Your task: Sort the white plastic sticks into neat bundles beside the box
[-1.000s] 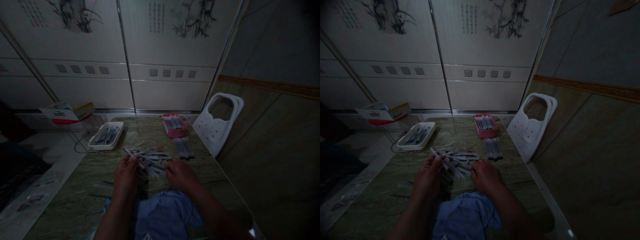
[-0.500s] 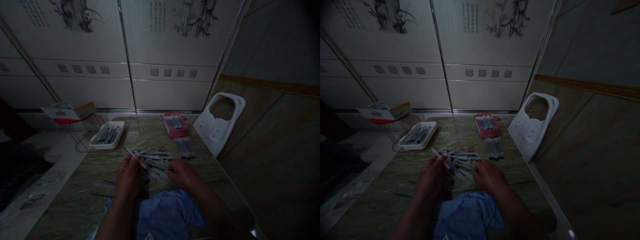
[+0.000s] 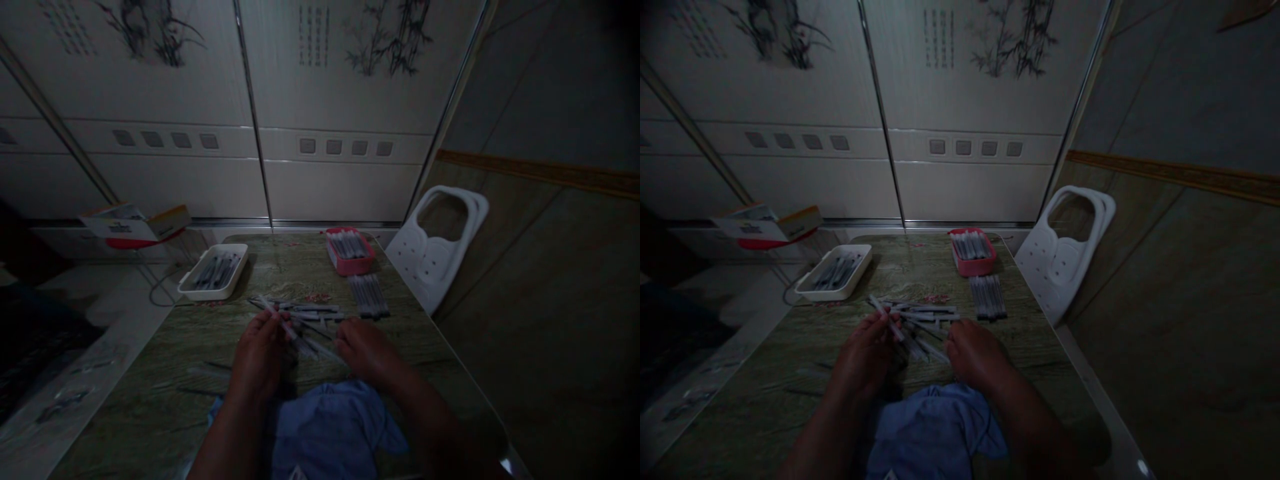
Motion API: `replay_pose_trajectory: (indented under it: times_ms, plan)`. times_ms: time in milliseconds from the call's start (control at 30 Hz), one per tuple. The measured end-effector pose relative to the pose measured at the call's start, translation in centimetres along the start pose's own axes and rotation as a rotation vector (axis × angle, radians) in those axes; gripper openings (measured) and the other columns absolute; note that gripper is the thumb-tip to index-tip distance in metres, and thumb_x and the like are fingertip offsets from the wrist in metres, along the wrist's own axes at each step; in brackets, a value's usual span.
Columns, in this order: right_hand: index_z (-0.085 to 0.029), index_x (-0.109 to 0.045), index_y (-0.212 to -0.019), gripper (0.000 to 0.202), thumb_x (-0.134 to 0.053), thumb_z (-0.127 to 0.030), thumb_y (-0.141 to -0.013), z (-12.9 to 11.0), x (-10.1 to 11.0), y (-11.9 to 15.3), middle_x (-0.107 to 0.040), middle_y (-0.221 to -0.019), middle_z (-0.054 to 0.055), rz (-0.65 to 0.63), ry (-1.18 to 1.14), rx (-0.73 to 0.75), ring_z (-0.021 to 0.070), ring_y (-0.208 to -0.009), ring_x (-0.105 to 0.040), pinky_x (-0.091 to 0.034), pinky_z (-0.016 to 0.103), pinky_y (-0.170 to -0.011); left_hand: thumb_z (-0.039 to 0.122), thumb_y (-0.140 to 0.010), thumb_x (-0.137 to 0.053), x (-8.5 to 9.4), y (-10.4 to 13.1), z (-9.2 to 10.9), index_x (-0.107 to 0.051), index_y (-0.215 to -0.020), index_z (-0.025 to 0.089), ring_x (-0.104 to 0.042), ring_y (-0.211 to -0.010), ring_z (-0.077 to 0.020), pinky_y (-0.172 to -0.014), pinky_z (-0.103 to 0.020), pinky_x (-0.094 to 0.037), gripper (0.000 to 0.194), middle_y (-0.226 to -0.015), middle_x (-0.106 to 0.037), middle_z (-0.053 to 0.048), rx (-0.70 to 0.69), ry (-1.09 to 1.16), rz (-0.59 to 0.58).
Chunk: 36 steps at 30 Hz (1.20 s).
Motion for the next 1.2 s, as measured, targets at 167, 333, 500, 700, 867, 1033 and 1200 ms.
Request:
replay_pose_trajectory:
  times_ms: [167, 333, 500, 700, 867, 1033, 1200]
  plan:
    - [-0.019, -0.056, -0.089, 0.011, -0.052, -0.027, -0.095, 0.2, 0.6, 0.1, -0.060, -0.090, 0.002, 0.063, -0.275, 0.011, 0.0151, -0.082, -0.055, -0.036, 0.026, -0.069, 0.016, -0.077, -0.077, -0.1, 0.1, -0.1, -0.066, -0.100, 0.017, -0.068, -0.074, -0.0133, -0.063, -0.023, -0.055, 0.025, -0.093, -0.072, -0.006, 0.047, 0.035, -0.038]
    - [-0.022, -0.055, -0.091, 0.016, -0.052, -0.036, -0.094, -0.2, 0.9, 0.7, -0.056, -0.088, -0.001, -0.107, -0.678, -0.066, 0.0151, -0.078, -0.053, -0.043, 0.023, -0.060, 0.014, -0.084, -0.069, 1.2, -1.1, -0.3, -0.065, -0.095, 0.017, -0.070, -0.084, -0.0150, -0.068, -0.023, -0.057, 0.012, -0.099, -0.073, -0.008, 0.026, 0.099, 0.017]
    - [-0.022, -0.054, -0.089, 0.021, -0.057, -0.042, -0.090, -0.2, 1.3, 1.2, -0.050, -0.086, -0.001, -0.215, -0.862, -0.100, 0.0165, -0.079, -0.051, -0.048, 0.023, -0.056, 0.012, -0.090, -0.061, 2.2, -1.8, -0.1, -0.063, -0.093, 0.016, -0.071, -0.086, -0.0141, -0.072, -0.023, -0.058, 0.006, -0.100, -0.072, -0.008, 0.013, 0.152, 0.105]
    - [-0.021, -0.055, -0.086, 0.018, -0.059, -0.039, -0.089, 0.4, 1.3, 0.9, -0.052, -0.082, -0.001, -0.185, -0.810, -0.074, 0.0163, -0.078, -0.052, -0.049, 0.027, -0.064, 0.011, -0.088, -0.063, 2.3, -1.6, 0.1, -0.062, -0.090, 0.017, -0.071, -0.086, -0.0147, -0.073, -0.024, -0.058, 0.007, -0.097, -0.072, -0.008, -0.014, 0.169, 0.136]
    - [-0.021, -0.055, -0.087, 0.020, -0.058, -0.041, -0.089, 0.0, 1.1, 1.0, -0.050, -0.083, -0.001, -0.203, -0.826, -0.092, 0.0162, -0.077, -0.051, -0.049, 0.024, -0.056, 0.009, -0.087, -0.063, 2.2, -1.5, 0.0, -0.062, -0.092, 0.017, -0.071, -0.087, -0.0153, -0.073, -0.024, -0.058, 0.009, -0.098, -0.072, -0.008, -0.009, 0.159, 0.132]
    - [-0.021, -0.055, -0.087, 0.018, -0.058, -0.039, -0.089, -0.2, 1.1, 0.8, -0.051, -0.082, -0.001, -0.175, -0.799, -0.090, 0.0161, -0.075, -0.052, -0.047, 0.023, -0.055, 0.012, -0.087, -0.064, 1.8, -1.3, 0.0, -0.062, -0.092, 0.017, -0.071, -0.086, -0.0155, -0.070, -0.024, -0.058, 0.008, -0.098, -0.072, -0.008, -0.016, 0.131, 0.113]
    - [-0.020, -0.058, -0.088, 0.014, -0.060, -0.034, -0.088, 0.1, 1.8, 0.5, -0.054, -0.079, -0.002, -0.089, -0.804, -0.071, 0.0148, -0.074, -0.052, -0.043, 0.025, -0.063, 0.014, -0.085, -0.068, 1.5, -1.2, -0.2, -0.060, -0.090, 0.017, -0.072, -0.087, -0.0162, -0.074, -0.025, -0.059, 0.010, -0.098, -0.073, -0.008, -0.045, 0.107, 0.086]
Point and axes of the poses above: each hand's wrist, its own y-axis away from the middle knuckle, its own x-axis out of the back of the hand, z = x × y, the point moved 4 cm from there along -y, towards the middle knuckle
